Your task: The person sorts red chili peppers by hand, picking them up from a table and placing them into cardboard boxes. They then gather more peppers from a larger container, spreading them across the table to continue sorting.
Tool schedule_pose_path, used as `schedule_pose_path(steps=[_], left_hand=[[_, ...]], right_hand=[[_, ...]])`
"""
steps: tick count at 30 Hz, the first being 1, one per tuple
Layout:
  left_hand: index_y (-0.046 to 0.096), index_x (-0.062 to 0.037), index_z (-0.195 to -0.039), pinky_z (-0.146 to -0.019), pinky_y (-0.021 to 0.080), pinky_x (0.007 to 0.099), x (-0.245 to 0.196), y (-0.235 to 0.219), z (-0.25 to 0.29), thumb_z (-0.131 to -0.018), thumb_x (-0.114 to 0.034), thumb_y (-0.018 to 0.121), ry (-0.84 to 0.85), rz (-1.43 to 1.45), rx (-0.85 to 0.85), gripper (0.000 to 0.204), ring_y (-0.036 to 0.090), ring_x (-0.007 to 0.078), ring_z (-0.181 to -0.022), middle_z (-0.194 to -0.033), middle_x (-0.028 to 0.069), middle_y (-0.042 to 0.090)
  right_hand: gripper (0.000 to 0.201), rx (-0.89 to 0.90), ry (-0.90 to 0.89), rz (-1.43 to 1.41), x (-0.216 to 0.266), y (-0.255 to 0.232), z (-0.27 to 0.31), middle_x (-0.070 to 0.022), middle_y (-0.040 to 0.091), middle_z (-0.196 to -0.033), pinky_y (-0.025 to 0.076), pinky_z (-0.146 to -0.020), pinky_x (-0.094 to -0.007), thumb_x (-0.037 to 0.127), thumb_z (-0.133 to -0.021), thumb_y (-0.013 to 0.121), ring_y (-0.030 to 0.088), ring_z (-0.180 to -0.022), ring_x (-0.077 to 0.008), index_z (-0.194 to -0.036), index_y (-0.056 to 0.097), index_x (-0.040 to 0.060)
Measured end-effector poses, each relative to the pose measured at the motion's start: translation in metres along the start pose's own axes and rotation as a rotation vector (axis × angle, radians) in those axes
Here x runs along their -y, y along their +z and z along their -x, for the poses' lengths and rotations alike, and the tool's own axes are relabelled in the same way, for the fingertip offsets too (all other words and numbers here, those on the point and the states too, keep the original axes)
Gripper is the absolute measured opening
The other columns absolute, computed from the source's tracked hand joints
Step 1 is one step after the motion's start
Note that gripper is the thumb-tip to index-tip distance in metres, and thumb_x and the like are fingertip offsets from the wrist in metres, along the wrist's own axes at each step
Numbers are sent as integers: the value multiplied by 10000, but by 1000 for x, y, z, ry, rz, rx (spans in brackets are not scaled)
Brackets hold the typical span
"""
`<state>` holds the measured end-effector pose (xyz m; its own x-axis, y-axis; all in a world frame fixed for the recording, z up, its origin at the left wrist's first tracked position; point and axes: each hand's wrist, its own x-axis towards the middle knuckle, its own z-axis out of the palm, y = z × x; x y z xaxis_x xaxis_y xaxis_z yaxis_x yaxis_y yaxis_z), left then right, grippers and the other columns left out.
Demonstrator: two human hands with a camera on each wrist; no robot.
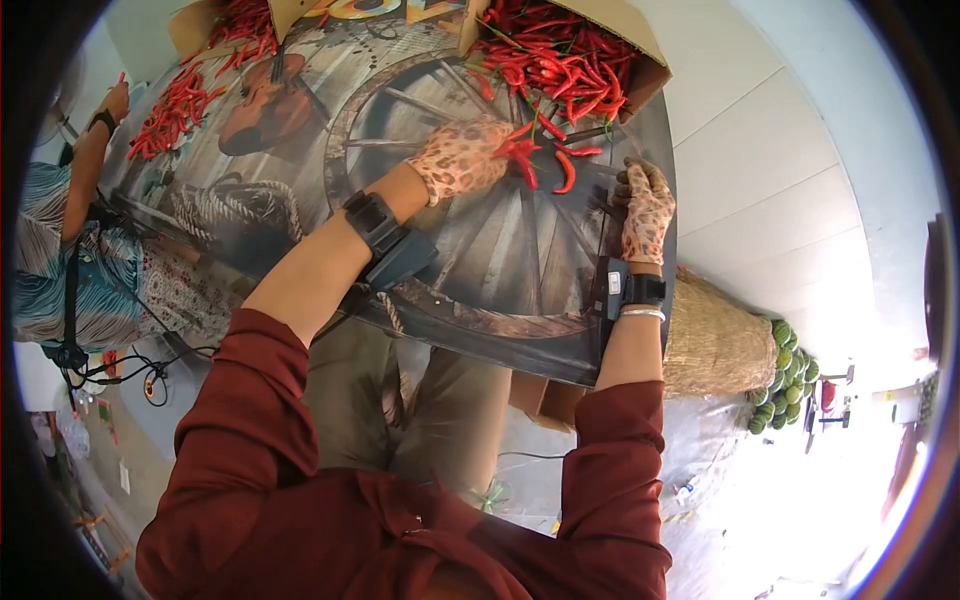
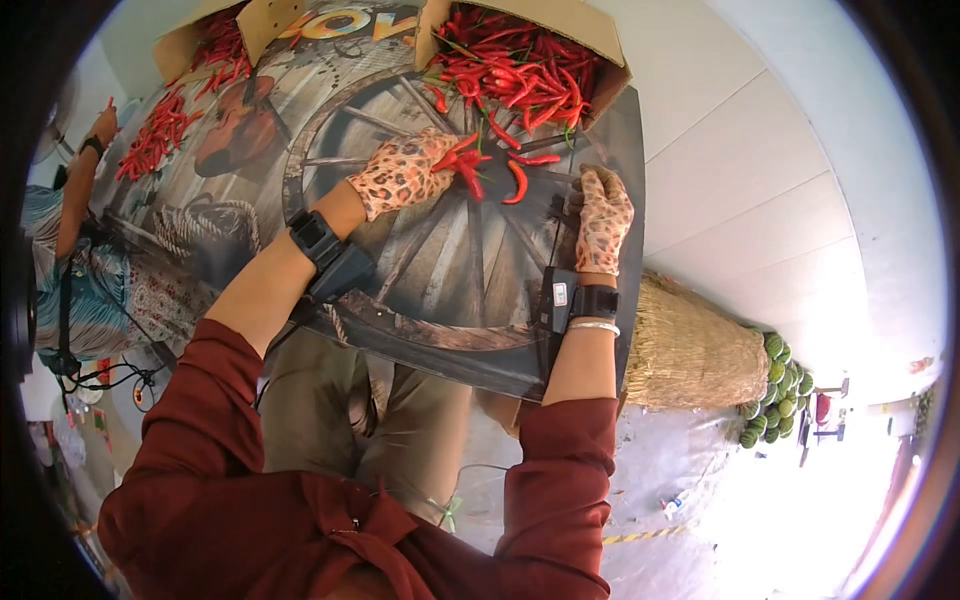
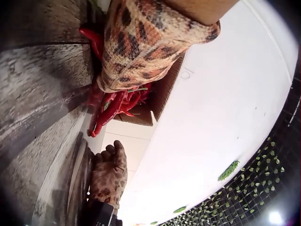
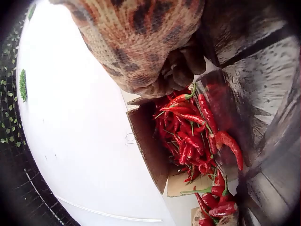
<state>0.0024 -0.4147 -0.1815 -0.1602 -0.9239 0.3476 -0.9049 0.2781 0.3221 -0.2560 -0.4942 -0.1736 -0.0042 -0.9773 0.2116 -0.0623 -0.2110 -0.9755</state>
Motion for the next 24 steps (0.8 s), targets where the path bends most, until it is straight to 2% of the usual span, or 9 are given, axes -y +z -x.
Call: schedule_pose_path(steps=[7, 9, 10, 12, 14, 18, 19, 21, 24], left_hand=[[497, -123, -1243, -832, 474, 401, 8, 8, -4, -860, -261, 510, -11, -29, 30, 407, 577, 300, -977, -1090, 140, 590], [486, -122, -1258, -844, 469, 403, 10, 13, -5, -867, -269, 499, -16, -29, 42, 419, 574, 302, -987, -1104, 143, 584], [476, -127, -1270, -855, 464, 402, 13, 18, -6, -869, -273, 496, -21, -4, 13, 428, 568, 305, -1005, -1114, 143, 579], [465, -132, -1282, -867, 460, 401, 15, 21, -6, -870, -276, 493, -27, 29, -22, 437, 561, 307, -1023, -1123, 144, 574], [526, -48, -1100, -816, 467, 405, 11, 14, -3, -832, -261, 552, 1, 99, -40, 343, 578, 321, -963, -1084, 179, 548], [525, -46, -1099, -821, 469, 403, 1, -5, 2, -834, -256, 540, -40, 81, 61, 338, 583, 309, -962, -1089, 170, 547], [478, -77, -1210, -877, 446, 395, 2, -5, 2, -846, -291, 530, -41, 63, 95, 425, 549, 312, -1040, -1174, 181, 521], [430, -108, -1321, -934, 423, 386, 9, 3, 2, -857, -325, 520, -47, 48, 120, 520, 515, 315, -1118, -1259, 191, 495], [414, -7, -1307, -986, 379, 383, 10, 4, 7, -867, -347, 494, 22, 23, 14, 562, 470, 307, -1183, -1286, 199, 472]], right_hand=[[239, 46, 14, 18, 2, 2, 1, -28, 615, -844, 493, -615, -242, 159, -848, 616, 576, -684, -111, -1034, 632, 9], [314, 115, -57, 284, 2, 6, 1, -52, 636, -869, 493, -729, -263, 220, -844, 629, 602, -794, -146, -1078, 618, 10], [456, 169, -98, 409, -9, 5, -9, -127, 626, -1031, 451, -874, -306, 330, -817, 648, 585, -986, -220, -1138, 586, 12], [515, 199, -215, 631, 7, 18, -2, -162, 580, -1121, 428, -913, -330, 369, -798, 656, 548, -1057, -255, -1158, 571, 12], [653, 282, -282, 926, 35, 39, 15, -216, 467, -1279, 370, -994, -371, 440, -741, 682, 444, -1198, -324, -1208, 530, 11], [591, 395, -446, 1118, 17, 52, 0, -219, 474, -1271, 378, -987, -378, 400, -739, 686, 447, -1199, -322, -1159, 552, 8], [591, 399, -452, 1122, 16, 51, -4, -219, 474, -1271, 378, -987, -378, 400, -739, 686, 447, -1199, -322, -1159, 552, 8], [525, 450, -258, 1143, 32, 58, -3, -224, 523, -1213, 407, -943, -396, 379, -759, 663, 500, -1133, -340, -1124, 564, 15], [450, 392, -275, 1259, 39, 65, 5, -228, 593, -1086, 443, -878, -418, 350, -785, 616, 563, -1017, -372, -1095, 574, 27]])
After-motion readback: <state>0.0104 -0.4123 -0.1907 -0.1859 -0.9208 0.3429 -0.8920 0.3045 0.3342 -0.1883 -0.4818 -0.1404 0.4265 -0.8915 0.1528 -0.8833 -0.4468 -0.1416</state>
